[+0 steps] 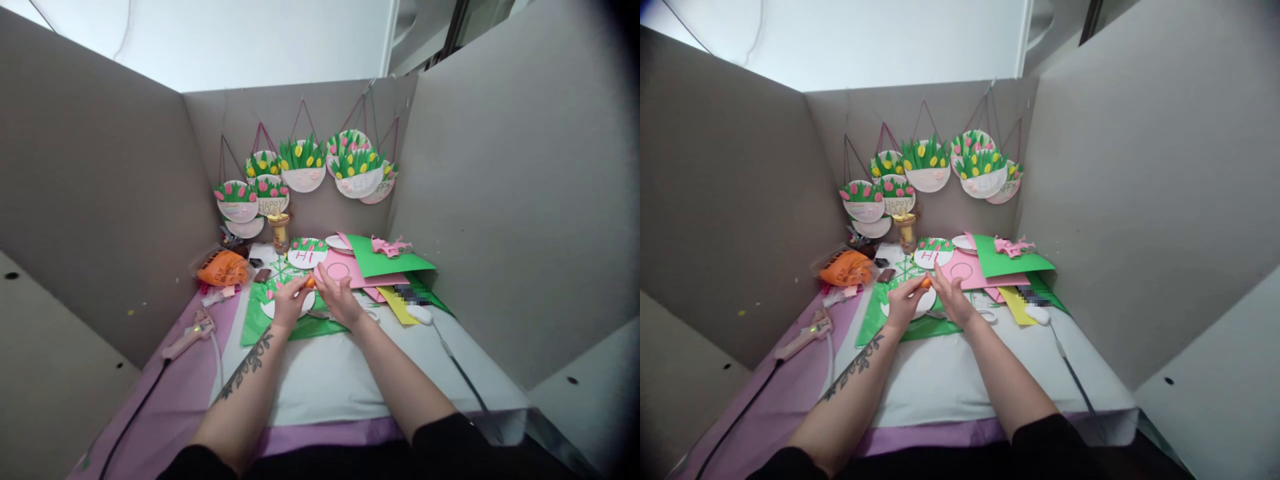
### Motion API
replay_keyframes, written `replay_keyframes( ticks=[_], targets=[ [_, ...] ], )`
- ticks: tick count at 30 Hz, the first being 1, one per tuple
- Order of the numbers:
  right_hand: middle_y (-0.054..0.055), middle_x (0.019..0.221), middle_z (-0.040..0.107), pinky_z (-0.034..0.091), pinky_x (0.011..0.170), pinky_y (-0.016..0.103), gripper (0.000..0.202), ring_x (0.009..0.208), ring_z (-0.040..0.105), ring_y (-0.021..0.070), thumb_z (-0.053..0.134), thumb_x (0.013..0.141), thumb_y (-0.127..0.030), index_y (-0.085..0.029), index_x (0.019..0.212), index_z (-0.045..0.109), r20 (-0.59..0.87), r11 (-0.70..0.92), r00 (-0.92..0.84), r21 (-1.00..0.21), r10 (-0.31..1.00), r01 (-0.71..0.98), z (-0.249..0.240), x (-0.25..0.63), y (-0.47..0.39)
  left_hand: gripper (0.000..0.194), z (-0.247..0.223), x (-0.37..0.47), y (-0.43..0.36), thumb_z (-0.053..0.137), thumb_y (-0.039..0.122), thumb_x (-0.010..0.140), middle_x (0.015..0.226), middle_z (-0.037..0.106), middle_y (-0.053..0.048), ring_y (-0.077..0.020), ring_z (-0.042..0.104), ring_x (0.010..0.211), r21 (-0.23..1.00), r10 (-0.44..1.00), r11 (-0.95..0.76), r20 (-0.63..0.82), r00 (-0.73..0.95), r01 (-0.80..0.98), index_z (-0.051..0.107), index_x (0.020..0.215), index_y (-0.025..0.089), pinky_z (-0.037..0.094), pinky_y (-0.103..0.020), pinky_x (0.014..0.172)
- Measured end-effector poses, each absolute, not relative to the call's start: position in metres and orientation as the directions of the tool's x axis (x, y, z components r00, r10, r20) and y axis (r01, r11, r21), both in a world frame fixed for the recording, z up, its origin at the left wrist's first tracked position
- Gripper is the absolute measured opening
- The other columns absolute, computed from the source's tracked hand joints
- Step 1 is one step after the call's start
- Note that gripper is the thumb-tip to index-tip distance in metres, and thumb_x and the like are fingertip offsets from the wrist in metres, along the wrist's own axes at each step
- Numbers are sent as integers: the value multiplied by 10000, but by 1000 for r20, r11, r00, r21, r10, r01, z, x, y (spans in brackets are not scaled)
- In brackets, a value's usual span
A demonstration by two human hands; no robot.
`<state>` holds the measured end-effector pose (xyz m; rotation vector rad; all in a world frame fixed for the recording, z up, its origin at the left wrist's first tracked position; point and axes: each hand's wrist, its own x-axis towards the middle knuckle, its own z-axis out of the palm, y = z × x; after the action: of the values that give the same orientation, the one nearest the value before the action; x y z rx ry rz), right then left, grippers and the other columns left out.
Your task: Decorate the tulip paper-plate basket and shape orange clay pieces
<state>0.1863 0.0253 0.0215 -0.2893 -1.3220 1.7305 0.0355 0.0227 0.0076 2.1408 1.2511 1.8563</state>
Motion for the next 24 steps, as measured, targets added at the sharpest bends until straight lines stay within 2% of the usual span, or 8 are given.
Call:
replay_keyframes(
  ticks=[2, 4, 8, 13, 15, 18, 21, 24],
  targets=[
    [27, 1508, 291, -5, 1132, 494, 987, 1427, 143, 211, 63, 630, -886, -353, 1457, 143, 300, -63, -547, -834, 782, -547, 22, 189, 28, 281, 8, 34, 23, 617, 291, 812, 1010, 713, -74, -193, 670, 908, 568, 563, -621, 802, -196, 540, 673, 1079, 222, 533, -360, 849],
    [27, 1523, 251, 1, 1130, 500, 998, 1431, 117, 209, 39, 625, -886, -346, 1459, 133, 297, -67, -550, -835, 781, -546, 21, 188, 29, 288, 8, 33, 23, 600, 292, 824, 1038, 704, -82, -196, 663, 935, 574, 540, -608, 805, -245, 548, 666, 1094, 214, 528, -366, 859],
    [-7, 1545, 158, -5, 1154, 388, 968, 1437, 46, 173, 206, 663, -871, -303, 1447, 237, 310, 24, -580, -894, 753, -448, 16, 183, 26, 226, 9, 34, 24, 612, 260, 812, 1010, 714, -76, -195, 665, 933, 539, 612, -642, 789, -58, 546, 702, 1013, 210, 523, -353, 872],
    [63, 1480, 346, 21, 1144, 455, 1015, 1425, 150, 196, 41, 645, -871, -289, 1474, 104, 323, 72, -529, -895, 785, -440, 20, 185, 25, 291, 6, 31, 29, 603, 294, 813, 1029, 706, -84, -194, 666, 910, 702, 644, -558, 703, -302, 443, 675, 1076, 191, 530, -346, 844],
    [79, 1469, 364, 25, 1144, 447, 1007, 1424, 154, 203, 111, 657, -870, -277, 1471, 149, 330, 138, -520, -918, 788, -372, 20, 189, 25, 274, 5, 30, 30, 615, 275, 798, 1049, 701, -80, -200, 651, 958, 709, 670, -552, 690, -272, 439, 688, 1052, 201, 503, -360, 895],
    [121, 1384, 480, -9, 1139, 443, 1005, 1422, 168, 208, 202, 672, -855, -235, 1463, 210, 315, 210, -495, -944, 810, -256, 16, 192, 27, 249, 4, 31, 31, 653, 248, 754, 993, 717, -73, -205, 661, 910, 772, 780, -513, 601, -172, 376, 712, 991, 199, 501, -370, 887],
    [113, 1339, 529, -9, 1130, 471, 1001, 1419, 180, 210, 161, 674, -856, -240, 1463, 201, 341, 226, -445, -930, 828, -291, 12, 192, 29, 315, 5, 33, 32, 652, 289, 752, 1022, 707, -89, -207, 660, 909, 875, 831, -446, 483, -277, 187, 692, 1044, 180, 517, -361, 844],
    [94, 1358, 510, -27, 1130, 449, 977, 1420, 173, 211, 223, 677, -852, -255, 1450, 243, 354, 238, -450, -926, 820, -295, 11, 188, 27, 371, 8, 31, 33, 669, 322, 729, 1036, 700, -96, -207, 657, 915, 915, 854, -401, 391, -343, 44, 682, 1066, 169, 524, -353, 820]
  ],
)
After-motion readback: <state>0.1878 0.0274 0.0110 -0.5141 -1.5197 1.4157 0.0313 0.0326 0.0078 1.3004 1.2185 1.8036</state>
